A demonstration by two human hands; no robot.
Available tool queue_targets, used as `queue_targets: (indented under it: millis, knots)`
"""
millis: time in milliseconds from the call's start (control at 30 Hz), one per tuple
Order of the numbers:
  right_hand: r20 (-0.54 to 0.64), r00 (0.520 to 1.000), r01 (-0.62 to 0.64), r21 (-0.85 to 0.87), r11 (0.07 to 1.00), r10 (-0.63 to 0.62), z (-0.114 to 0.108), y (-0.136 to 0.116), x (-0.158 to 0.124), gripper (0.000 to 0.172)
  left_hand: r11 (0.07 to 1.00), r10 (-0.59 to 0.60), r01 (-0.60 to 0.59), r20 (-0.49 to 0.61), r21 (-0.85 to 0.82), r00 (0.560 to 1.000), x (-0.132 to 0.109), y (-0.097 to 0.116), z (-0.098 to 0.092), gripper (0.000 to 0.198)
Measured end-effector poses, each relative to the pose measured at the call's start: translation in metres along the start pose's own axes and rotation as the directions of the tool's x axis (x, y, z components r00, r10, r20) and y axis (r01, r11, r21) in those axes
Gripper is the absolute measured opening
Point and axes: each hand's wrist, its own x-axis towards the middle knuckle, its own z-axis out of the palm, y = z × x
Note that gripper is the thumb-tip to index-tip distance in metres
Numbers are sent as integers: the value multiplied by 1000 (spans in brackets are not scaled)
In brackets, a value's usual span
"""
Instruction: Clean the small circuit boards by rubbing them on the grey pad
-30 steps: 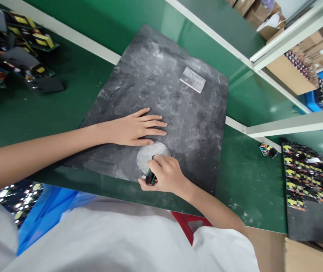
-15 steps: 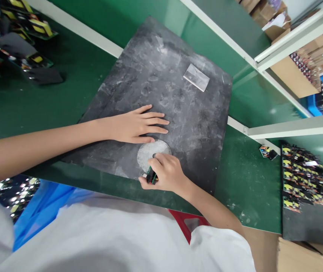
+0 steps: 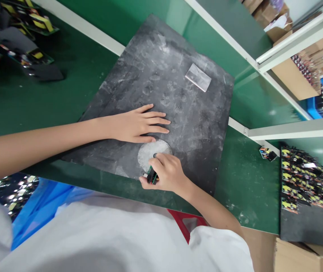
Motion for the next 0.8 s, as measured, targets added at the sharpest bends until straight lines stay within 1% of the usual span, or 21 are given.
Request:
queue_targets:
  millis: [333,567,800]
  knots:
    - [-16,1000,9,-2,1000,-9,1,1,0,24,999,17,-17,2,38,1000,0,-2,3,44]
    - [-21,1000,7,-5,1000,-7,1,1,-1,24,999,24,-24,-5,36,1000,0,-2,3,44]
    - [-14,1000,6,-7,1000,-6,-1,0,1,25,1000,4,-4,0,14,1000,1,-1,2,44]
